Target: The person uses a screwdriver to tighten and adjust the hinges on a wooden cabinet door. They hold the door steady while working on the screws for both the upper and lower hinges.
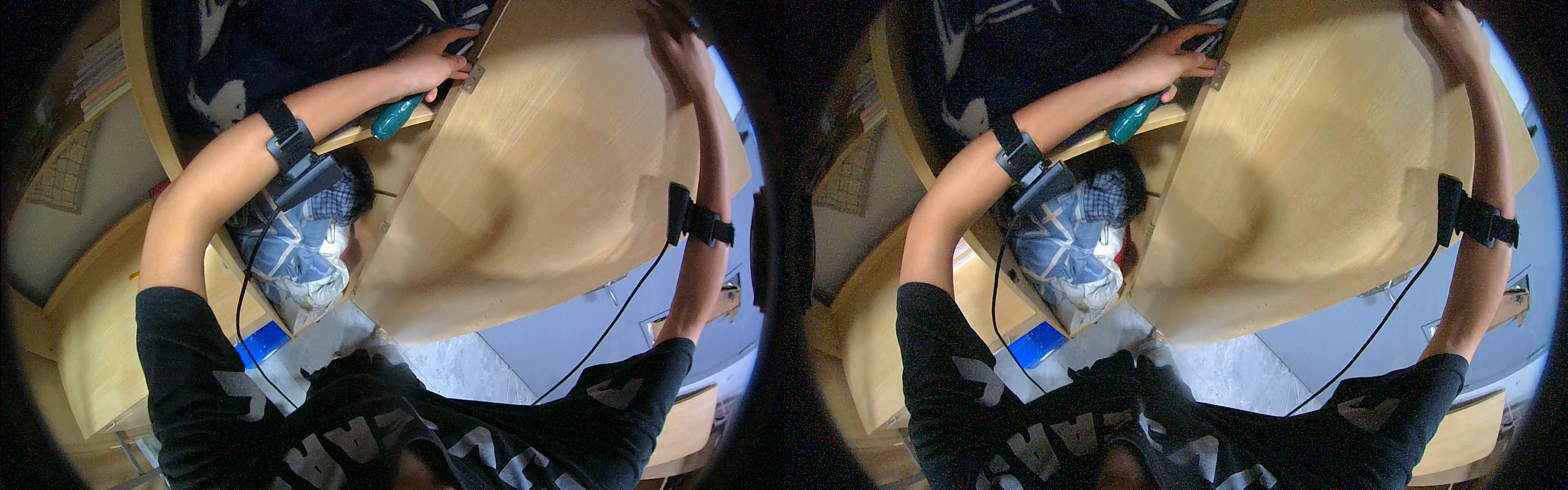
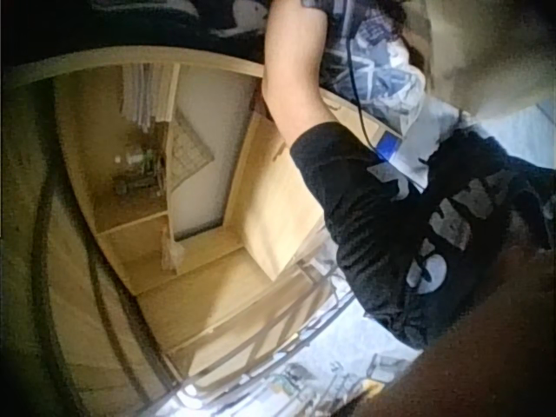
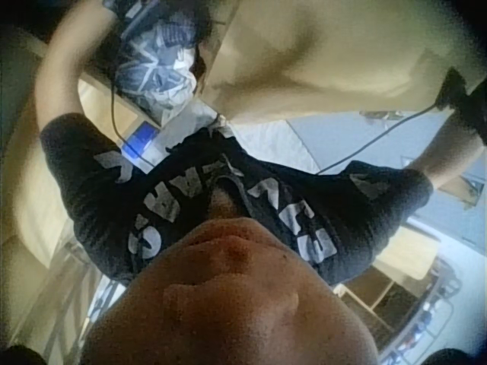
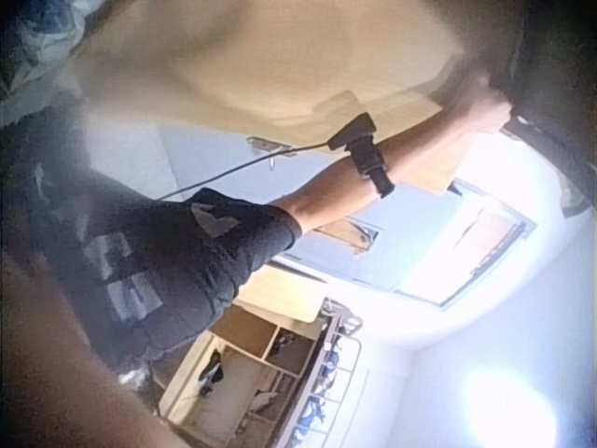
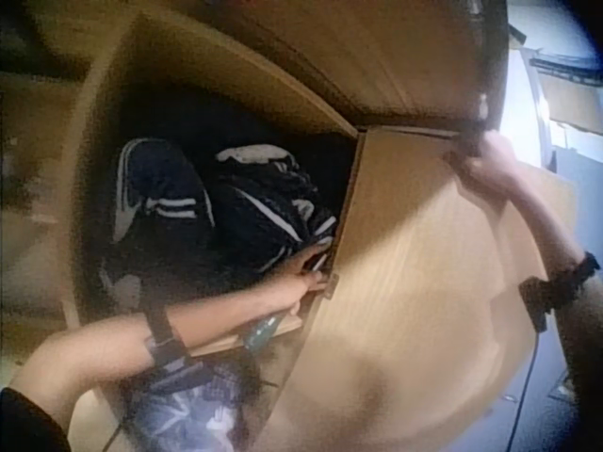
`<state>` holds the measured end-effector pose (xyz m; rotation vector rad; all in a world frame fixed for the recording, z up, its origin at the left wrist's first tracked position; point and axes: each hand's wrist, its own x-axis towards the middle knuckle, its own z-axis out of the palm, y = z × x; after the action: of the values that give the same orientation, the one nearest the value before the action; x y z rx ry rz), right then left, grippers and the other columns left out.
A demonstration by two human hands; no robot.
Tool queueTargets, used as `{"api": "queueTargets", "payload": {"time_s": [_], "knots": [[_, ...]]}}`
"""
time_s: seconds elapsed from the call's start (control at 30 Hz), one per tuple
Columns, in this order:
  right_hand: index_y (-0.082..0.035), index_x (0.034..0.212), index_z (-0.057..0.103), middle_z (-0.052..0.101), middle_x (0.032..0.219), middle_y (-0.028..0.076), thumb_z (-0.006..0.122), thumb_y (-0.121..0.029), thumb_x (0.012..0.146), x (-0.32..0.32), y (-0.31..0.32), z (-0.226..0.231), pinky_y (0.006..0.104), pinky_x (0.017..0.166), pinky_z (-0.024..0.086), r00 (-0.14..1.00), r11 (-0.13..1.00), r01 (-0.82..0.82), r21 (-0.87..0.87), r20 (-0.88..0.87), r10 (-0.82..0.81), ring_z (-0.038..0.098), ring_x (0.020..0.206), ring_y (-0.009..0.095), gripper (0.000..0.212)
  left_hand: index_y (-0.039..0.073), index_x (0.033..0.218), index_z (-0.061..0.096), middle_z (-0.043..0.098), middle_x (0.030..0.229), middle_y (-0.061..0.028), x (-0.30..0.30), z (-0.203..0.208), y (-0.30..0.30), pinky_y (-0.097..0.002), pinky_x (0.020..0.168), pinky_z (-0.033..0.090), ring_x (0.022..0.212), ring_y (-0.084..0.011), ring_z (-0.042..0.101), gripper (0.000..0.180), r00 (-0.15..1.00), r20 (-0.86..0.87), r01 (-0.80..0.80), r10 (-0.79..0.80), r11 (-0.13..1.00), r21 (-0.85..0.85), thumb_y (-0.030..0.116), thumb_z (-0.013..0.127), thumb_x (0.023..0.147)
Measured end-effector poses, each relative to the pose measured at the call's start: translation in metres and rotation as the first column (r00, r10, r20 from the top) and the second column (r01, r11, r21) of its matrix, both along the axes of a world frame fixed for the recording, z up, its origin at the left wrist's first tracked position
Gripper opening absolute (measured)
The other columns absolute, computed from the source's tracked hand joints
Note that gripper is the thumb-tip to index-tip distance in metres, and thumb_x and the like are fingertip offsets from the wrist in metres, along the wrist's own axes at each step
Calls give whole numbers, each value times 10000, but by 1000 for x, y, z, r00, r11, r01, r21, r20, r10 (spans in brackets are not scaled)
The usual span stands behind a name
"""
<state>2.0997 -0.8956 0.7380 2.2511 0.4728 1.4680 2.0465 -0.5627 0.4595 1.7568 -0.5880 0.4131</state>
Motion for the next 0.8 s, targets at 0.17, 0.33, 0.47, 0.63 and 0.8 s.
{"api": "queueTargets", "payload": {"time_s": [0.17, 0.33, 0.47, 0.63, 0.8], "knots": [[-197, 1221, 526, 567, 1115, 214, 455, -470, 847, 9, -5, 1, 404, 864, 429, 994, 994, -90, -59, 56, 93, 523, 1034, 408, 469, 126, 1393, 252, 547, 1177, -200, 3, -1, -1, -208, 382, 396, 1095, -218, 564, 487, 1000, 2, 5, -5, 1000, -1, 121, 410, 933], [-196, 1221, 526, 566, 1133, 189, 454, -484, 850, 4, 1, -4, 404, 873, 423, 994, 995, -91, -38, 53, 93, 512, 1045, 409, 475, 127, 1388, 269, 557, 1157, -209, 10, 4, 1, -214, 366, 404, 1077, -232, 575, 486, 997, 46, -62, 60, 997, 47, 108, 415, 925], [-208, 1220, 534, 574, 1139, 172, 464, -499, 846, 3, 5, -5, 397, 879, 424, 995, 995, -97, -8, 28, 97, 524, 1057, 385, 479, 126, 1382, 289, 584, 1096, -206, 9, 9, 5, -227, 348, 422, 965, -228, 620, 497, 981, 59, -194, 187, 967, 163, 98, 427, 905], [-222, 1223, 533, 582, 1132, 168, 458, -516, 847, 6, 0, -1, 392, 881, 424, 994, 995, -91, -28, 50, 93, 536, 1052, 374, 484, 125, 1377, 312, 636, 896, -138, -8, 15, 6, -240, 338, 417, 613, -152, 621, 518, 970, 49, -241, 237, 931, 274, 90, 443, 877], [-222, 1225, 529, 582, 1129, 172, 456, -526, 842, 2, 5, -4, 396, 876, 425, 997, 998, -65, -19, 47, 66, 537, 1049, 375, 495, 118, 1358, 356, 611, 723, -88, -20, 14, 10, -254, 325, 387, 405, -108, 459, 512, 983, -34, -138, 179, 852, 505, 71, 427, 854]]}}
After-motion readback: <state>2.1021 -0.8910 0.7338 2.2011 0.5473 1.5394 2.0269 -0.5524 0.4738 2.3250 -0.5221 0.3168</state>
